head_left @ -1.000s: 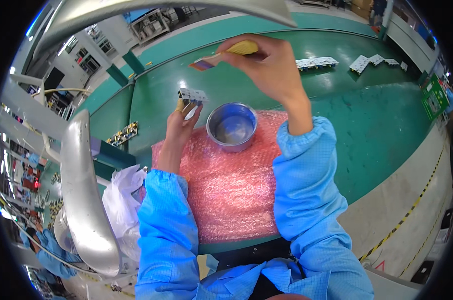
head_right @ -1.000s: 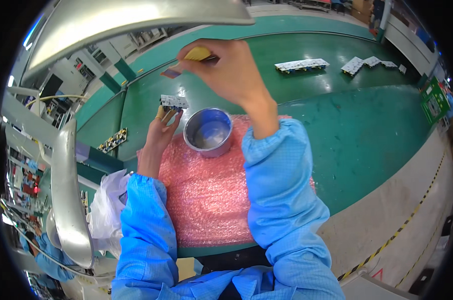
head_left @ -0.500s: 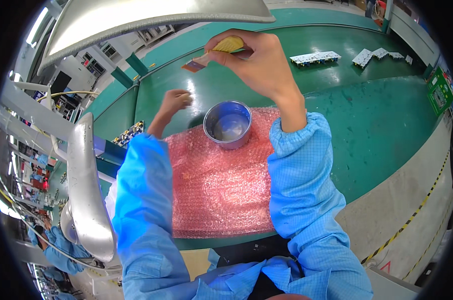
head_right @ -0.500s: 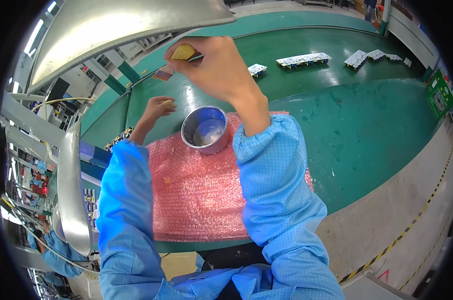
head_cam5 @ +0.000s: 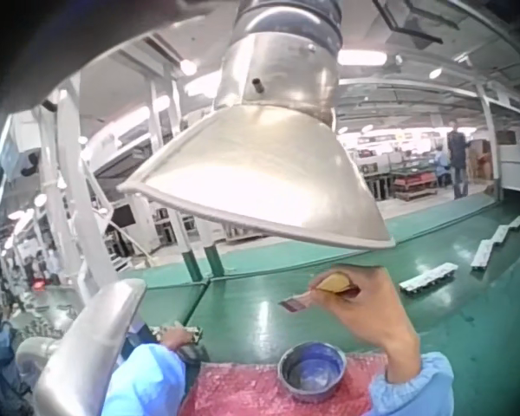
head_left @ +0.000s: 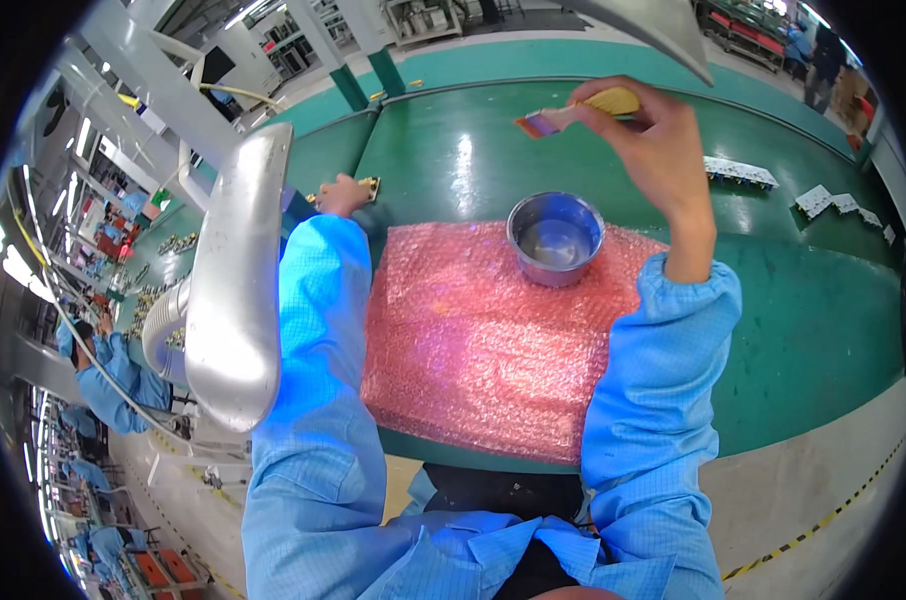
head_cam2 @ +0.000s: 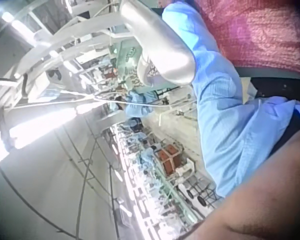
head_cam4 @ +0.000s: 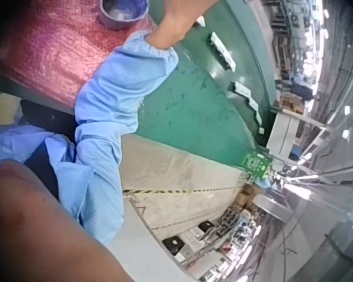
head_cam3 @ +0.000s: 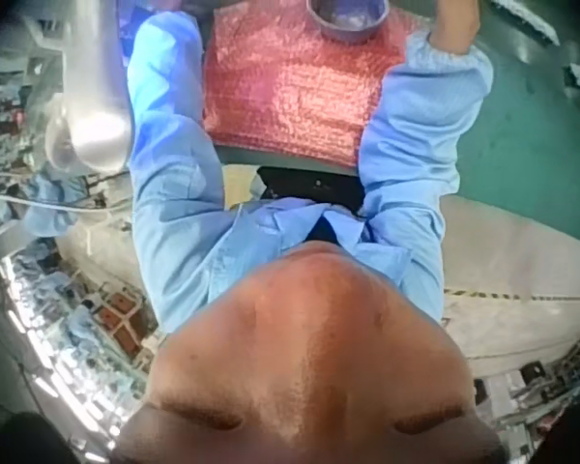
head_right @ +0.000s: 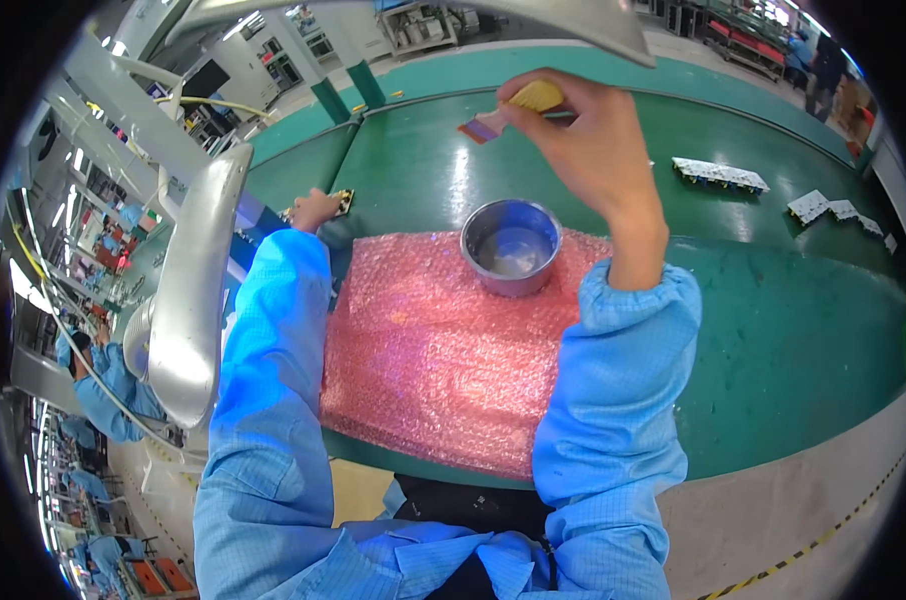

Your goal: Applying a liquid substance to printed circuit boards using a brush at a manual assembly station.

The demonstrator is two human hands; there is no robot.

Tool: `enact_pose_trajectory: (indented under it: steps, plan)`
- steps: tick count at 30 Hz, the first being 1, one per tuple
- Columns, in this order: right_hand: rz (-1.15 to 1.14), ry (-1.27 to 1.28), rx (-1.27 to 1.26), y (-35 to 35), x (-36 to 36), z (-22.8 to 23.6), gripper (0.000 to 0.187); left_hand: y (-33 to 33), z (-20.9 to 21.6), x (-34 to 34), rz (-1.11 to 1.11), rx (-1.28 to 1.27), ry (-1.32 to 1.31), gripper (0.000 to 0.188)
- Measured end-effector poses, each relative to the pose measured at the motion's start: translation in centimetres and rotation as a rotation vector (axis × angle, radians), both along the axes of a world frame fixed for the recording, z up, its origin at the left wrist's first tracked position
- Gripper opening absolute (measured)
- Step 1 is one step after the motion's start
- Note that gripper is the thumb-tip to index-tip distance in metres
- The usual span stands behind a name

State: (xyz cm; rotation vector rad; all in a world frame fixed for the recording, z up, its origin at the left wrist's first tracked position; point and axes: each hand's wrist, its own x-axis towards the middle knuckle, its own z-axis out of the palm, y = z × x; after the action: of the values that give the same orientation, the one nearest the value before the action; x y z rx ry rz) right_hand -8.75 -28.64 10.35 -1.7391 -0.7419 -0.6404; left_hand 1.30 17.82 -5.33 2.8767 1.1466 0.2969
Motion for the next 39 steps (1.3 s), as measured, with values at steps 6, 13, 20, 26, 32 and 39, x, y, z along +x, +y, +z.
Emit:
enact_pose_trajectory:
  steps: [6, 13, 20, 26, 32, 39]
  plan:
    - [0.001, 0.045, 0.017, 0.8, -0.6, 0.3, 0.013, 5.1, -0.3, 0.0, -0.094, -0.006, 0.121, 0.051]
    - [-0.002, 0.007, -0.059, 0.6, 0.0, 0.2, 0.016, 6.2, 2.0, 0.6, -0.101, -0.057, 0.204, 0.076]
    - [-0.005, 0.000, -0.048, -0.1, -0.1, -0.3, 0.016, 7.1, 0.8, 2.8, -0.202, -0.188, 0.251, 0.072]
    - [0.041, 0.024, -0.077, 0.4, -0.2, -0.7, 0.016, 7.8, 0.1, 2.5, -0.328, -0.137, 0.101, 0.061]
    - [0.041, -0.033, -0.073, 0.6, -0.2, -0.2, 0.015, 9.4, 1.1, 1.4, -0.356, -0.058, 0.072, 0.058]
    - [0.038, 0.015, -0.122, 0.2, -0.5, -0.3, 0.015, 3.8, 2.7, 0.1, -0.422, -0.099, 0.222, 0.060]
